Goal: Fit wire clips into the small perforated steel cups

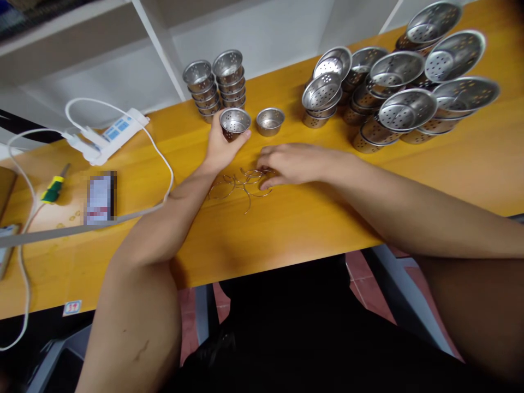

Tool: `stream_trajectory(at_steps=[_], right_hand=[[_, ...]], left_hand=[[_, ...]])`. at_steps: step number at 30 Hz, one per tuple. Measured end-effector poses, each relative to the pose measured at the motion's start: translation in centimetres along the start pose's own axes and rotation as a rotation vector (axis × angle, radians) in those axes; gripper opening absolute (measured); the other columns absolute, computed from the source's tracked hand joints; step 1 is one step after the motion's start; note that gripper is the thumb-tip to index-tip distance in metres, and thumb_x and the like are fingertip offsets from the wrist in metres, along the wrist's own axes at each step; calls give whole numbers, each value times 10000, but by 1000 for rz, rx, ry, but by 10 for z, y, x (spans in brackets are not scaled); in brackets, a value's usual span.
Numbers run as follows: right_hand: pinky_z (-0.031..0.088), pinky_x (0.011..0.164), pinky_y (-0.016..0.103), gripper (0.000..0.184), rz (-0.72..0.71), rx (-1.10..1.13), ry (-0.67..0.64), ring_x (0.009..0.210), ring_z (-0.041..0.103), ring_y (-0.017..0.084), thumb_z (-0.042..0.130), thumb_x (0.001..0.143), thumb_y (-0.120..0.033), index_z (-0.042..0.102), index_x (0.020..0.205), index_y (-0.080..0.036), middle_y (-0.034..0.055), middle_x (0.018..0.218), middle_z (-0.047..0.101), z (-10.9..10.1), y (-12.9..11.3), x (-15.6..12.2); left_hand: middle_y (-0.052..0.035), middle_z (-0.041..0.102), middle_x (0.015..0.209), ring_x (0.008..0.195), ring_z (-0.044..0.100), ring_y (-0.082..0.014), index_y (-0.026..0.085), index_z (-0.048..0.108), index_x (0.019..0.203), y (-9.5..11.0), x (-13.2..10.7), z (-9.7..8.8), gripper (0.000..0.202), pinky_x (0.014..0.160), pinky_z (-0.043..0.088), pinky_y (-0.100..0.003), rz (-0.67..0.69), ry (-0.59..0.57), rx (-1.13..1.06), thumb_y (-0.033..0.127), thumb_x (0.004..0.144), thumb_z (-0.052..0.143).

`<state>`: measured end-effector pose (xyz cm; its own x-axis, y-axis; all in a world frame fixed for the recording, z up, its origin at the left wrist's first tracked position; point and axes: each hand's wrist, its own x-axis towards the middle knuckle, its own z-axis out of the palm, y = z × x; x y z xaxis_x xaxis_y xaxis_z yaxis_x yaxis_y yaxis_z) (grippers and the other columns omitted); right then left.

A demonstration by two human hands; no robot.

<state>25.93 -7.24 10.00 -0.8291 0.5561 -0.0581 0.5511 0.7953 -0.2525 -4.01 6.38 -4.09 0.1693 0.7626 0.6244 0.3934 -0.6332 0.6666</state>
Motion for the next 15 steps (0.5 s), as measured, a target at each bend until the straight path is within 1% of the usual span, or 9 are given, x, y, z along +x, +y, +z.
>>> stream_trajectory(at_steps=[3,4,5,7,9,12,15], right_hand=[[572,884,411,67,-10,18,0,1061,839,333,952,1176,-229,895,1203,-208,124,1232,901,2,-8,3],[556,868,407,43,-8,20,4,1039,832,325,915,1179,-182,886,1161,-207,119,1201,901,3,-10,4],[540,849,406,77,-1,17,9,1030,828,324,874,1186,-152,875,1131,-205,120,1187,901,3,-13,5],[506,813,405,138,11,-4,17,1026,823,328,790,1203,-130,856,1106,-203,127,1187,899,3,-18,6],[474,786,402,168,13,-28,26,1023,817,325,727,1210,-133,845,1118,-210,130,1202,896,4,-22,7],[432,768,397,147,1,-25,57,1016,790,314,729,1185,-149,841,1133,-228,126,1232,888,7,-23,7],[420,785,387,136,-23,21,96,1016,760,300,728,1180,-154,834,1137,-228,121,1260,880,9,-17,8]], left_hand=[[-146,778,1634,1598,788,-384,329,578,1658,8,1,0,1043,1508,586,-611,-22,-13,2,1053,979,897],[-143,775,1636,1607,785,-384,333,576,1668,11,1,0,1022,1509,584,-607,-25,-21,8,1042,999,884],[-140,772,1639,1620,780,-382,338,572,1682,15,1,0,1002,1511,582,-602,-23,-28,16,1032,1022,866],[-138,768,1645,1639,771,-381,344,559,1712,21,-1,-1,979,1515,579,-600,-12,-37,30,1017,1057,836],[-138,766,1652,1651,766,-383,345,553,1722,24,-2,-2,973,1523,574,-607,-1,-39,33,1008,1066,832],[-142,754,1670,1696,735,-398,345,549,1725,20,-3,-2,978,1545,552,-614,1,-44,23,988,1058,864],[-149,746,1679,1729,710,-406,341,541,1726,12,-3,-1,983,1556,539,-620,-5,-48,25,979,1057,876]])
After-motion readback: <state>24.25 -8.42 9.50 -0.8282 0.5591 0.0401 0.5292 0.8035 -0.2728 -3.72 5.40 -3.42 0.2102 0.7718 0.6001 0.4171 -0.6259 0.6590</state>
